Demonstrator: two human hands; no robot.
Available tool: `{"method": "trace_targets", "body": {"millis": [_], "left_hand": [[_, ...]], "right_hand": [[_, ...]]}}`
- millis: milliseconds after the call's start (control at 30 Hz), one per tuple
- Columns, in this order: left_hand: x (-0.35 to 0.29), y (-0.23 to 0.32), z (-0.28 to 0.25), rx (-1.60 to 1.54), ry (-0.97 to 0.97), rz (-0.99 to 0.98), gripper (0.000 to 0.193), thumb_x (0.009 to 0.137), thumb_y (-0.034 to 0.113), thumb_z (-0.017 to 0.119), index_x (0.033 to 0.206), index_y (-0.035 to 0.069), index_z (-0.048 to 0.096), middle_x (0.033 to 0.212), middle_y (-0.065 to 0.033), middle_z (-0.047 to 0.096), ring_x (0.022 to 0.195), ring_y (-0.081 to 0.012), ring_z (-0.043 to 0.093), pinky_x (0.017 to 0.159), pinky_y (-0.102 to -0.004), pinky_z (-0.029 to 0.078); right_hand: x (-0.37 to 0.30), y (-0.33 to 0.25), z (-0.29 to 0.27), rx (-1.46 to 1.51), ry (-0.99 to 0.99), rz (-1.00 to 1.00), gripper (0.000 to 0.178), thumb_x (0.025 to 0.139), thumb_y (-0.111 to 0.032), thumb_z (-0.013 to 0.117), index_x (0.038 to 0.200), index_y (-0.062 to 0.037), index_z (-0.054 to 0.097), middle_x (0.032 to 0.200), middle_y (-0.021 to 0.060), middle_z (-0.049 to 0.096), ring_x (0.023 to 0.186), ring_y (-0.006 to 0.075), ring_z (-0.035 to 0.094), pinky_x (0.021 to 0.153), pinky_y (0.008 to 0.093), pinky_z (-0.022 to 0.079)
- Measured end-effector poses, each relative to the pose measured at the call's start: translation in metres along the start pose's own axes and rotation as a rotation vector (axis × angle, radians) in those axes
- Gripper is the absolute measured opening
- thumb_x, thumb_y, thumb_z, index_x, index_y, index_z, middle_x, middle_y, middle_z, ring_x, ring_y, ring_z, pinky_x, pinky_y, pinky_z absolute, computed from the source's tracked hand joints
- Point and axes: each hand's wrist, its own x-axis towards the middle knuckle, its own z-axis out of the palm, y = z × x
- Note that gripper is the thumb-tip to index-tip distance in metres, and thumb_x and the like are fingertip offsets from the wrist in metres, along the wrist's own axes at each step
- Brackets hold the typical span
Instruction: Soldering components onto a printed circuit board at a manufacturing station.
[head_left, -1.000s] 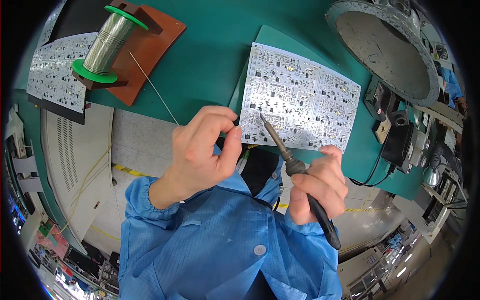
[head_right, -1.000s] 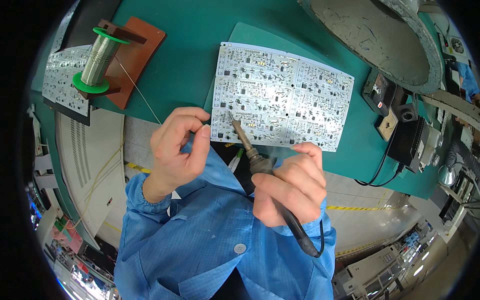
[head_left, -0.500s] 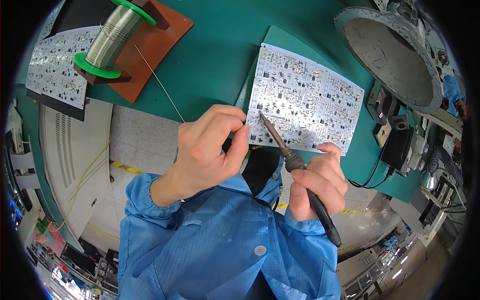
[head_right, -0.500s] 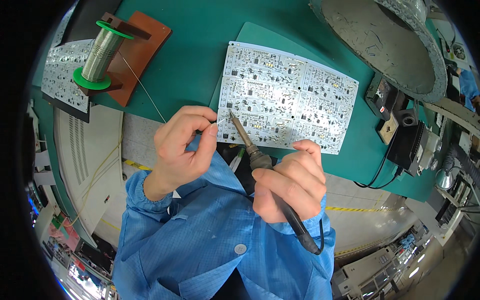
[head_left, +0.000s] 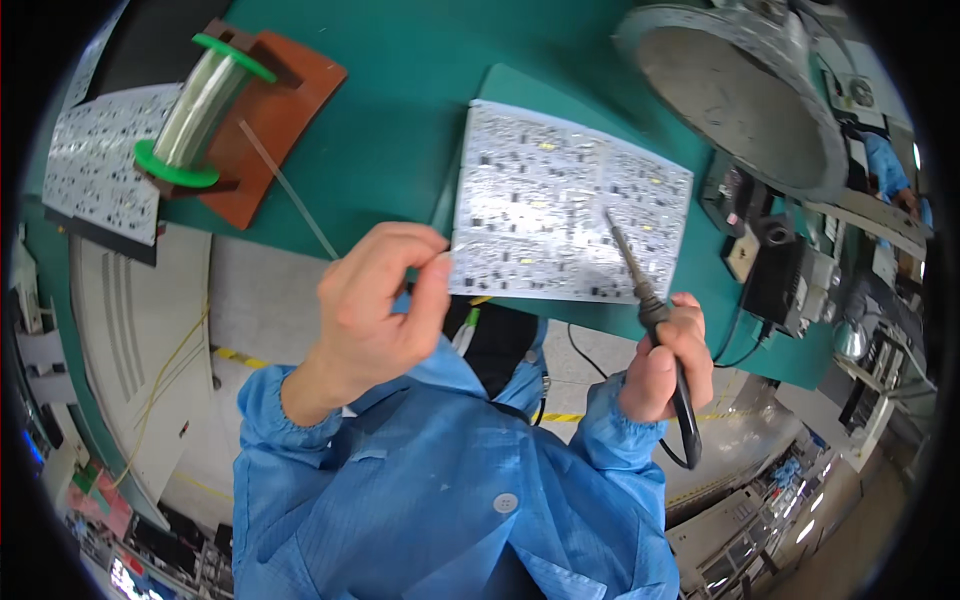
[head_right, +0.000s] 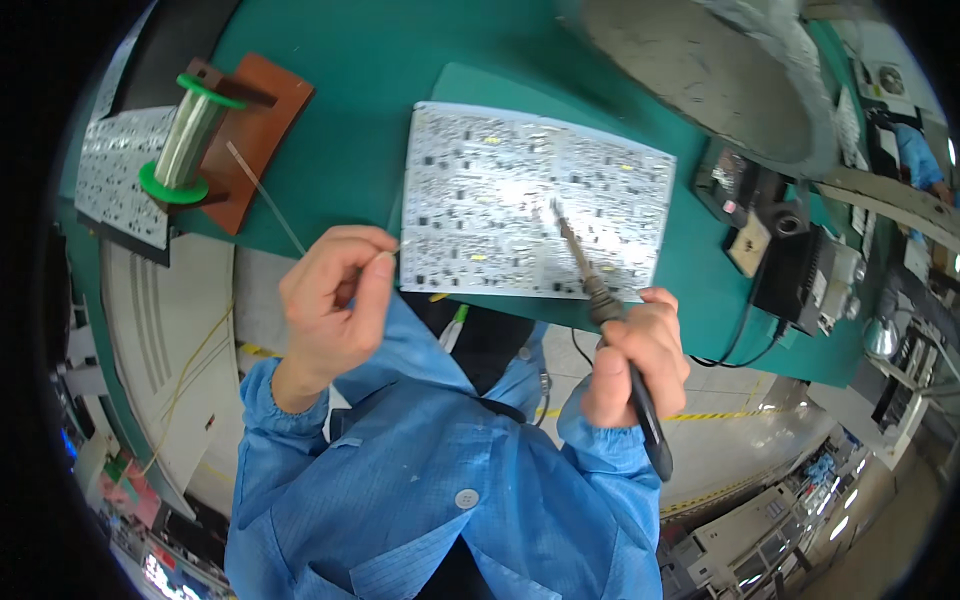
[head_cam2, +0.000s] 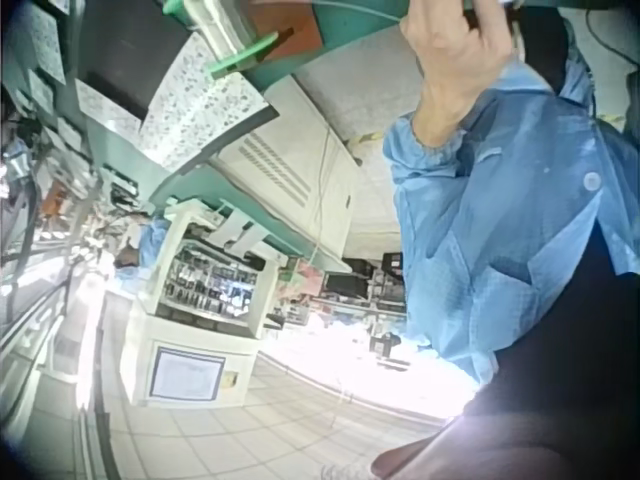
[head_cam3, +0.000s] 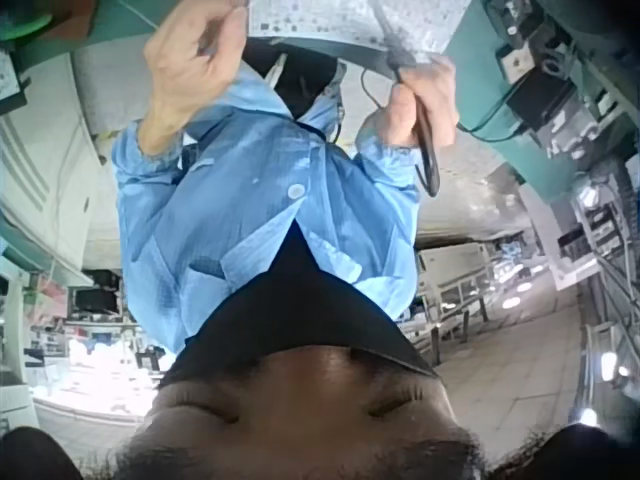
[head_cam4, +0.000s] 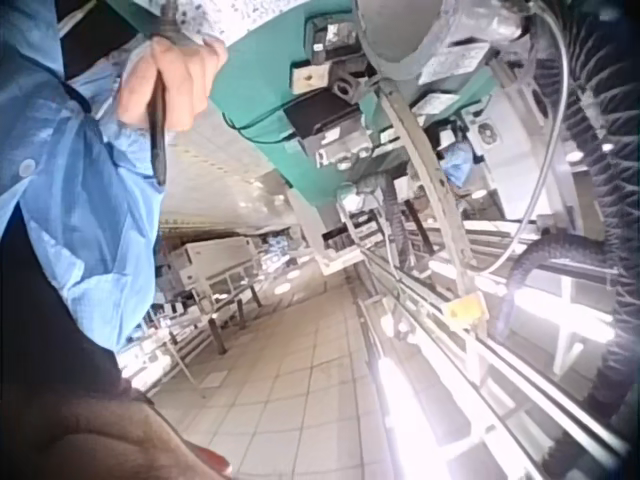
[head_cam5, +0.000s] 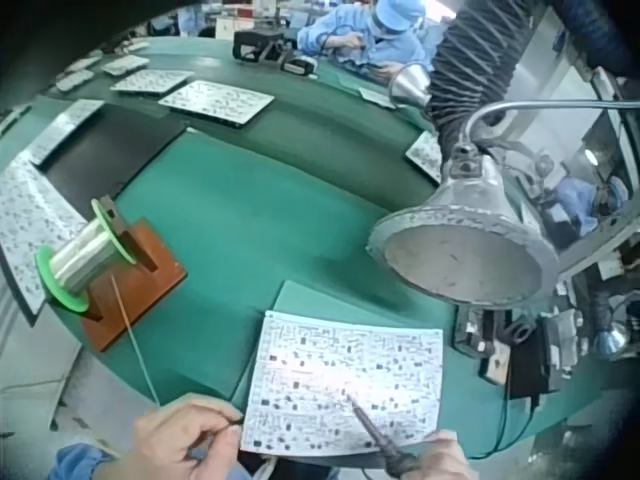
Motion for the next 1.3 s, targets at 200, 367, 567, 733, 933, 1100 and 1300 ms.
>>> {"method": "trace_targets", "body": {"millis": [200,367,567,733,933,1100,1300], "left_hand": [[-0.003,-0.007,-0.002,0.031,0.047,-0.085,0.006,0.085,0.001,0.064,0.083,0.000,0.058,0.063,-0.0014,0.056,0.049,-0.0033,0.046,0.043,-0.0190,0.034],[0.002,-0.014,0.000,-0.015,0.054,-0.041,0.004,0.087,0.001,0.063,0.085,0.000,0.059,0.063,0.0006,0.056,0.051,-0.0004,0.045,0.044,-0.0175,0.033],[0.005,-0.009,0.000,0.026,0.060,-0.066,0.004,0.085,-0.001,0.063,0.083,-0.001,0.060,0.070,-0.0009,0.059,0.053,-0.0005,0.046,0.044,-0.0169,0.032],[0.009,-0.005,0.010,-0.121,0.052,-0.103,0.003,0.082,-0.004,0.060,0.084,-0.002,0.060,0.083,-0.0058,0.065,0.055,-0.0049,0.053,0.047,-0.0190,0.042],[0.008,-0.002,0.007,-0.099,-0.058,-0.145,0.006,0.080,-0.005,0.061,0.084,-0.001,0.058,0.081,-0.0060,0.064,0.054,-0.0049,0.053,0.044,-0.0198,0.040],[0.001,0.004,0.000,-0.068,-0.086,-0.136,0.007,0.078,-0.004,0.063,0.081,0.001,0.058,0.073,-0.0036,0.062,0.048,-0.0049,0.047,0.041,-0.0214,0.034],[-0.002,-0.004,-0.007,-0.014,-0.146,-0.074,0.007,0.081,-0.008,0.058,0.081,-0.001,0.056,0.076,-0.0020,0.062,0.047,0.0022,0.039,0.040,-0.0161,0.026]], "right_hand": [[-0.021,0.055,-0.033,-0.139,0.336,0.315,0.054,0.094,-0.035,0.043,0.129,0.0070,0.042,0.113,0.0248,0.057,0.109,0.0317,0.055,0.098,0.0429,0.039],[-0.014,0.084,-0.042,-0.316,0.187,0.213,0.055,0.094,-0.031,0.046,0.135,0.0045,0.037,0.124,0.0218,0.054,0.118,0.0290,0.050,0.103,0.0401,0.034],[-0.010,0.083,-0.050,-0.387,0.054,0.350,0.046,0.095,-0.021,0.048,0.134,0.0028,0.041,0.125,0.0173,0.055,0.119,0.0249,0.049,0.102,0.0338,0.034],[-0.009,0.062,-0.027,-0.169,0.230,0.401,0.046,0.093,-0.018,0.052,0.133,0.0027,0.041,0.122,0.0210,0.057,0.116,0.0265,0.052,0.102,0.0375,0.035],[-0.023,0.035,-0.002,-0.061,0.057,0.389,0.052,0.085,0.001,0.060,0.133,0.0026,0.040,0.125,0.0233,0.054,0.119,0.0300,0.051,0.103,0.0402,0.036],[-0.033,0.033,-0.002,-0.070,0.157,0.366,0.055,0.080,0.007,0.059,0.131,0.0039,0.040,0.122,0.0268,0.055,0.117,0.0329,0.053,0.101,0.0420,0.039],[-0.033,0.028,-0.008,-0.186,0.104,0.287,0.048,0.085,-0.004,0.059,0.130,0.0037,0.042,0.119,0.0259,0.054,0.112,0.0339,0.055,0.097,0.0431,0.041]]}}
